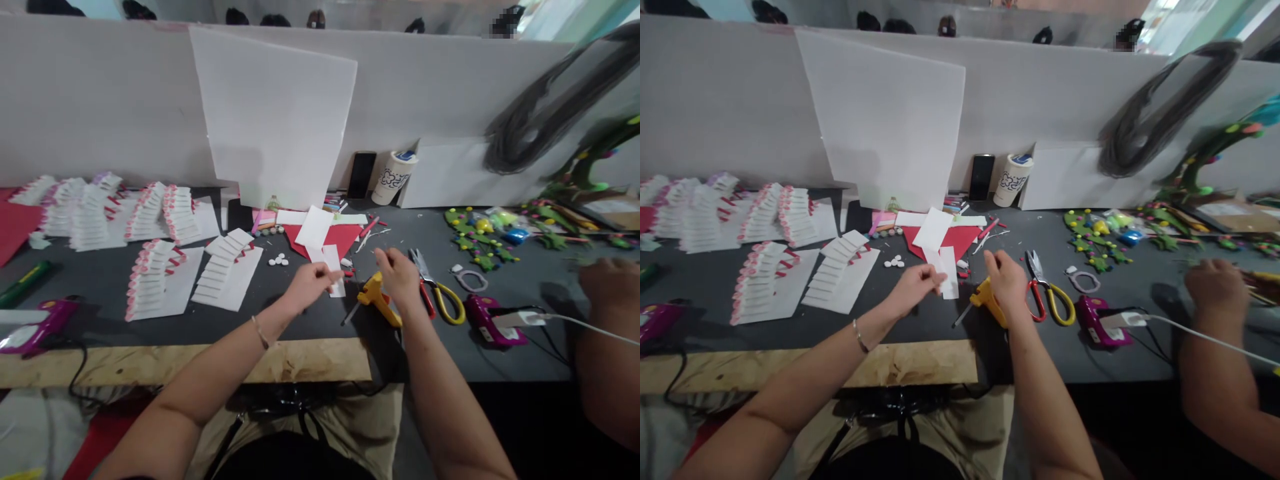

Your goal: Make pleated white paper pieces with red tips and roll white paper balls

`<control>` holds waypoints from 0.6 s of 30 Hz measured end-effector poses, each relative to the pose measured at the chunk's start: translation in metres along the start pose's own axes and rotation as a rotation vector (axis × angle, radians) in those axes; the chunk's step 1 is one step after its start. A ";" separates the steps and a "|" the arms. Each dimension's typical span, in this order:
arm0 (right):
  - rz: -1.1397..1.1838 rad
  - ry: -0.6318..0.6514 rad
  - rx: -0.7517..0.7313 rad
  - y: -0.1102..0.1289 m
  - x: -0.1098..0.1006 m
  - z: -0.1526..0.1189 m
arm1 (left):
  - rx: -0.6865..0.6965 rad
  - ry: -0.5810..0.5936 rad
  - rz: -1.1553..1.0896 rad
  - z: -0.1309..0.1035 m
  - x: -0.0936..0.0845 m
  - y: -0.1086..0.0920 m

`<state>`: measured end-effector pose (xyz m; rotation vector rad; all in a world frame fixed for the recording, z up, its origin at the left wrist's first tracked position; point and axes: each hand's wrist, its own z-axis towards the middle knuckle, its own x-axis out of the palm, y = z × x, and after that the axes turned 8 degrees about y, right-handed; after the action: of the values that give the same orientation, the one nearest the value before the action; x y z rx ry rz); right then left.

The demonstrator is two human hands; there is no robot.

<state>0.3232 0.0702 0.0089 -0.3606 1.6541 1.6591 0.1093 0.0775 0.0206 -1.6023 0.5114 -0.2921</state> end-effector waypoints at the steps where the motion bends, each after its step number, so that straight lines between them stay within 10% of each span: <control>1: -0.118 -0.048 0.014 -0.008 -0.009 0.006 | 0.020 -0.085 0.217 0.009 -0.010 0.001; 3: -0.220 -0.119 -0.027 -0.024 -0.026 0.016 | 0.153 -0.207 0.597 0.031 -0.029 0.004; 7: -0.229 -0.112 -0.025 -0.050 -0.047 0.023 | 0.378 0.065 0.975 0.070 -0.050 0.013; 10: -0.390 -0.130 0.111 -0.060 -0.051 0.016 | 0.360 0.214 1.090 0.084 -0.051 0.020; 18: -0.364 -0.148 0.099 -0.070 -0.050 0.004 | 0.396 0.151 1.166 0.077 -0.052 0.001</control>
<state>0.4049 0.0507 -0.0084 -0.4487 1.4543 1.2978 0.1007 0.1698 0.0178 -0.7100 1.3102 0.3583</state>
